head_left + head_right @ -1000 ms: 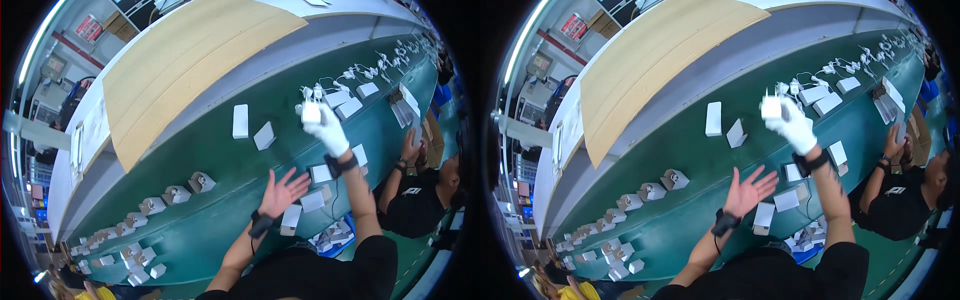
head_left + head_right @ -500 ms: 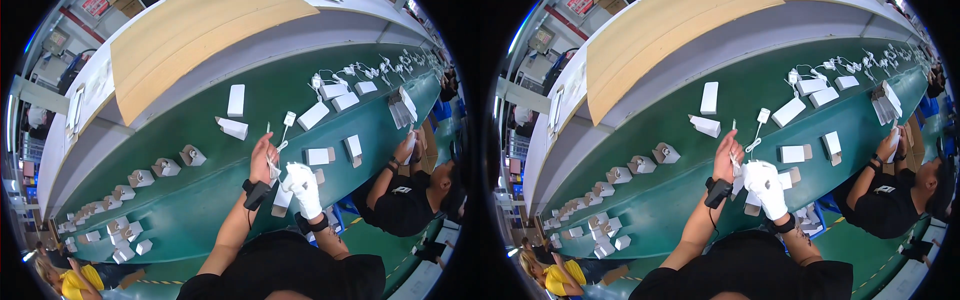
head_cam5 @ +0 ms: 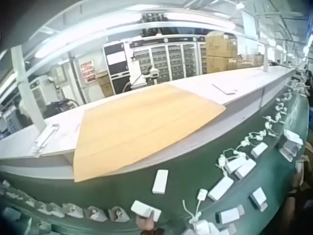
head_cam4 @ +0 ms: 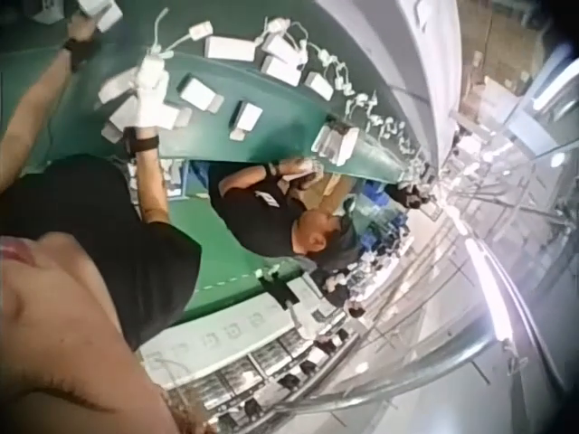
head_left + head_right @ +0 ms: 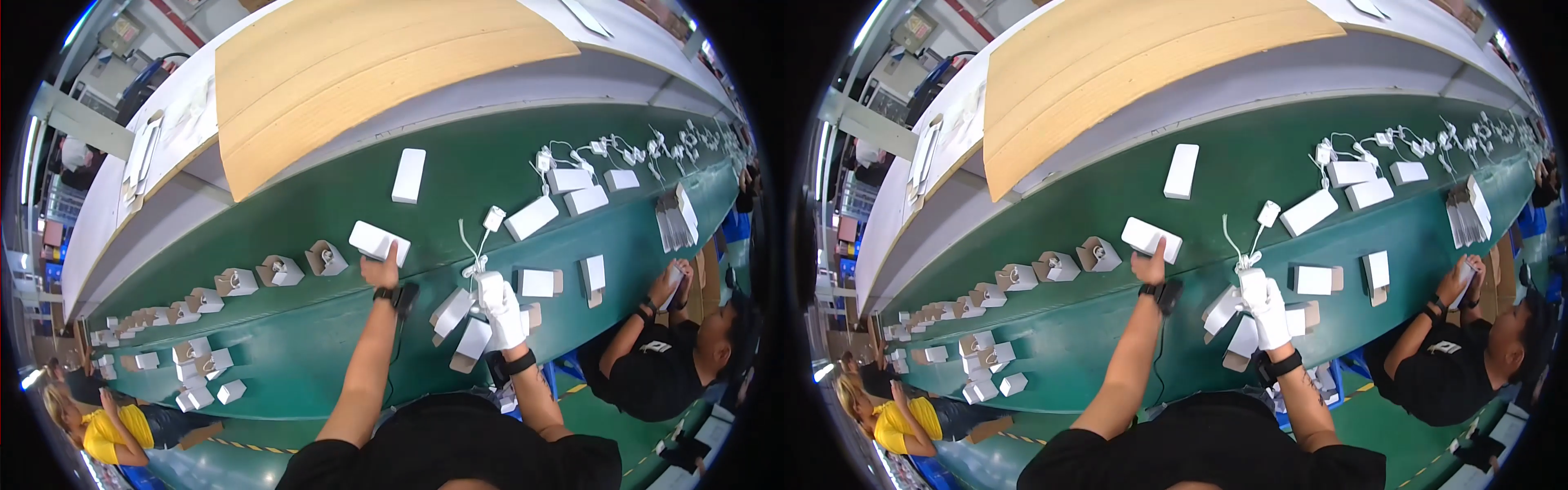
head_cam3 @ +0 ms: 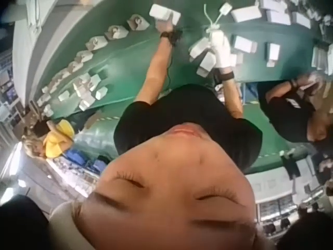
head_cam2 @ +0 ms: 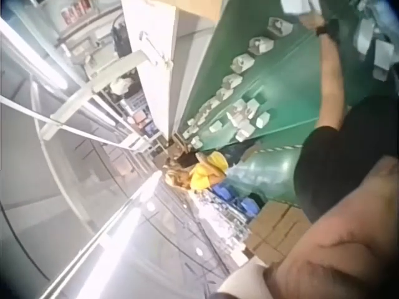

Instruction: The person packages power adapters by hand, picking up an adapter and a box, placing the adapter inside the box, and setting the boxed item back onto the conveyor belt.

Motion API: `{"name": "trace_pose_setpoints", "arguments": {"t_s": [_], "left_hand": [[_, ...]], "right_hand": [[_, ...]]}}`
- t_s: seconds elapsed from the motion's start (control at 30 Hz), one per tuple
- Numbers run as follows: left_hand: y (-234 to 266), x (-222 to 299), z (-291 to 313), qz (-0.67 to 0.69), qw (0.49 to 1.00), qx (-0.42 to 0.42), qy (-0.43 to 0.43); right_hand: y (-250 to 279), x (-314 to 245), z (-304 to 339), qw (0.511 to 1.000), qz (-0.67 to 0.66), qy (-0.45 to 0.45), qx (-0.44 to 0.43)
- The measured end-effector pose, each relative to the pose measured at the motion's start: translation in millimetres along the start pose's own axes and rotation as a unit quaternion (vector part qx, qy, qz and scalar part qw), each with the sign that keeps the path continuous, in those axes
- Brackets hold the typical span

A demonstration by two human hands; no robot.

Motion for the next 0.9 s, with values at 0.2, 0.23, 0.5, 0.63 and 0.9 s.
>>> {"name": "trace_pose_setpoints", "arguments": {"t_s": [0.2,0.23,0.5,0.63,0.9], "left_hand": [[-29.0,57.3,-15.7,-0.366,0.925,-0.024,-0.103],[-24.3,51.6,-24.8,-0.417,0.889,-0.042,-0.182],[76.5,75.8,26.3,0.152,0.723,-0.671,-0.060],[115.6,87.3,35.4,0.099,0.721,-0.664,-0.170],[106.3,65.0,41.3,0.070,0.762,-0.567,-0.305]], "right_hand": [[-6.4,-13.3,17.3,0.998,0.014,0.054,-0.019],[-9.5,-17.3,19.7,0.999,-0.004,0.043,-0.026],[-30.2,-23.1,-10.6,0.958,-0.136,-0.128,-0.217],[-65.3,-38.8,-23.3,0.896,0.258,0.181,-0.313],[-107.6,-55.6,-25.4,0.696,0.501,0.425,-0.288]]}}
Point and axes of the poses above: each hand's wrist, its own z-axis away from the middle knuckle, its own y-axis out of the back of the hand, x = y × z, the point moved 2 cm from there along -z, towards the middle knuckle, and after that the axes turned 12 degrees about x, right-handed, at the moved point
